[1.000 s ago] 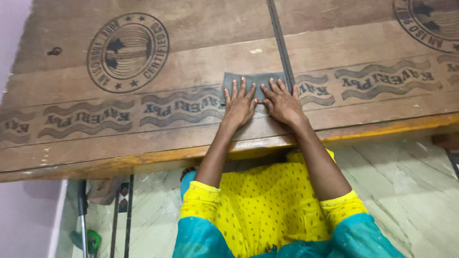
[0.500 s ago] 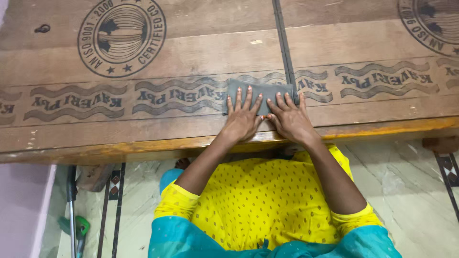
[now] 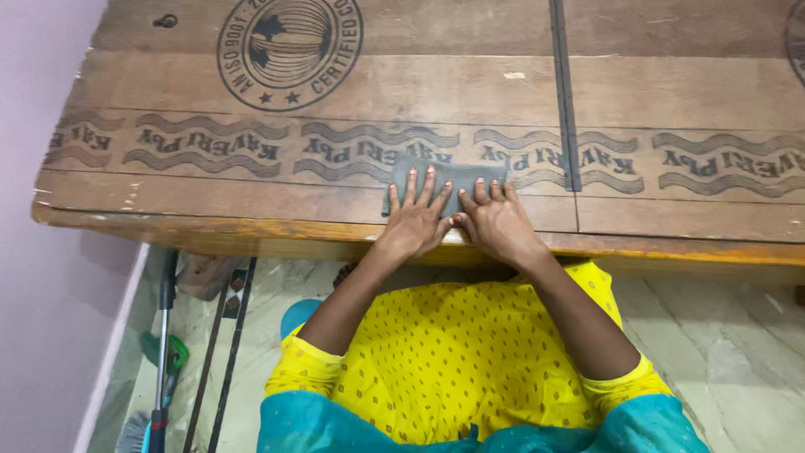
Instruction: The person sands a large wooden surface using a sanding block. They move the block back and forth across the surface, focusing on different areas to smooth the wood.
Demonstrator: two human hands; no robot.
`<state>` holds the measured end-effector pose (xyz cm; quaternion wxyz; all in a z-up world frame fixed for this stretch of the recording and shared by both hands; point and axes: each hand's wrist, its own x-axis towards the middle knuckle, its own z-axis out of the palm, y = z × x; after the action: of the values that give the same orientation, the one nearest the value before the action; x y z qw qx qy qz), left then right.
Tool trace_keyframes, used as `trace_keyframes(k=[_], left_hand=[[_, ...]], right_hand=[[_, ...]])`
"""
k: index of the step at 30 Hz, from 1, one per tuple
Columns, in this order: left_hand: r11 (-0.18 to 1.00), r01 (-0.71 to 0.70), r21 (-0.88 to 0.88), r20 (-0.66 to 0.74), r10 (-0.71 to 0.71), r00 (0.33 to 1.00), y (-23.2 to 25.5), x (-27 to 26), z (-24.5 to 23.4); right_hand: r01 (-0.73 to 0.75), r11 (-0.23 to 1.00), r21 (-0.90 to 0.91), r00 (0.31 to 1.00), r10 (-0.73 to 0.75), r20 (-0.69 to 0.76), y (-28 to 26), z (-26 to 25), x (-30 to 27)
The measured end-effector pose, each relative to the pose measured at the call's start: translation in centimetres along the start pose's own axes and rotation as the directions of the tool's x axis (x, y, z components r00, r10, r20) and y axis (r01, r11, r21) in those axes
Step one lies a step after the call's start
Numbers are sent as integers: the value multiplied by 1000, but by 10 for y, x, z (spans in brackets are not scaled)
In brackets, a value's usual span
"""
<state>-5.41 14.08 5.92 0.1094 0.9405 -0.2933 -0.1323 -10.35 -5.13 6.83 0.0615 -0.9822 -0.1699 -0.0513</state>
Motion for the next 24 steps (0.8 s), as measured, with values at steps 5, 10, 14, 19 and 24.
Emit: trace_keyframes(k=[5, 10, 14, 19, 24], left_hand=[[997, 78, -18, -47, -79, 996, -48, -23, -10], [987, 160, -20, -134, -161, 978, -87, -50, -15], [970, 244, -13, -156, -243, 957, -109, -63, -20], [955, 290, -57, -188, -296, 937, -126, -63, -28], [937, 341, -79, -195, -350, 916, -134, -40, -35]], right_hand=[[98, 995, -17, 995, -98, -32, -32, 16, 29], [189, 982, 2, 979, -189, -74, -63, 35, 59], [202, 974, 99, 976, -192, -99, -85, 45, 80], [163, 973, 163, 985, -151, -88, -104, 48, 99], [76, 952, 296, 997, -68, -39, -101, 46, 117]])
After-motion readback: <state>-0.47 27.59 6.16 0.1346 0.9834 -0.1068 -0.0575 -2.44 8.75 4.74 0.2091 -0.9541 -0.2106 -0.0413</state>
